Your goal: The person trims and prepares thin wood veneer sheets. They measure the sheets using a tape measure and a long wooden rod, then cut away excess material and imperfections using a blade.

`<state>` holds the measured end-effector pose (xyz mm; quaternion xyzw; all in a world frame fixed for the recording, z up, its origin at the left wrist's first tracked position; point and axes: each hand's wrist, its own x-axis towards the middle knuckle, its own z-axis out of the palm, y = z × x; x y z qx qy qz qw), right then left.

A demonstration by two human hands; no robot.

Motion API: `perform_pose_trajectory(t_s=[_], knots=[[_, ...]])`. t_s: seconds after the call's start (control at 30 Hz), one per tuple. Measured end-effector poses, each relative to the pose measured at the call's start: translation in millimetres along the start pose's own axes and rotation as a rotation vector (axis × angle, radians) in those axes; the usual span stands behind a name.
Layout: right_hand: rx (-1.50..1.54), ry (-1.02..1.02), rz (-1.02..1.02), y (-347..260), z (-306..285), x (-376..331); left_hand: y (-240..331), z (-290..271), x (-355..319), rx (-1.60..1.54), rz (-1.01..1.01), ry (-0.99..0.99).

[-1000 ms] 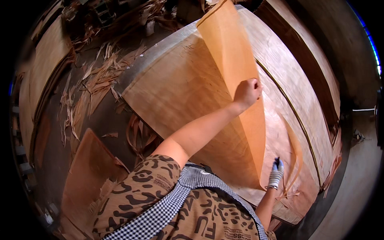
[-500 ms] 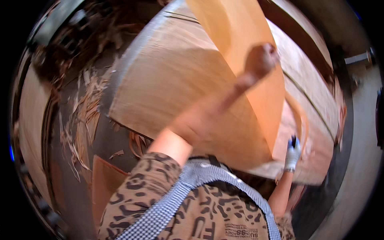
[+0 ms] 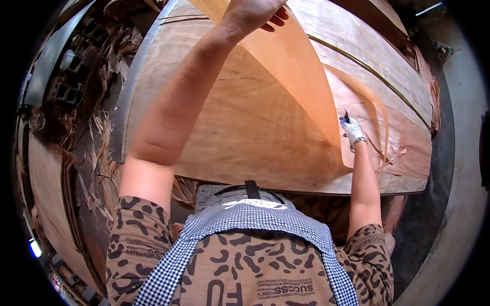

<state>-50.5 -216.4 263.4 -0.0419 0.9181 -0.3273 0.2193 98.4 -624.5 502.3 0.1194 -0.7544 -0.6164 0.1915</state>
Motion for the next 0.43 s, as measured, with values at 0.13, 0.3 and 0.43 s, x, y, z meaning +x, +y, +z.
perform_pose_trajectory(t_s=[0.13,0.3,0.43], knots=[[-0.506,-0.076,-0.034,32,15,48,3,4,3,0.042,-0.013,0.024],[-0.491,-0.135,-0.044,50,22,67,5,4,7,0.072,-0.018,0.056],[-0.237,-0.266,-0.013,62,14,75,17,8,16,0.048,0.027,0.077]])
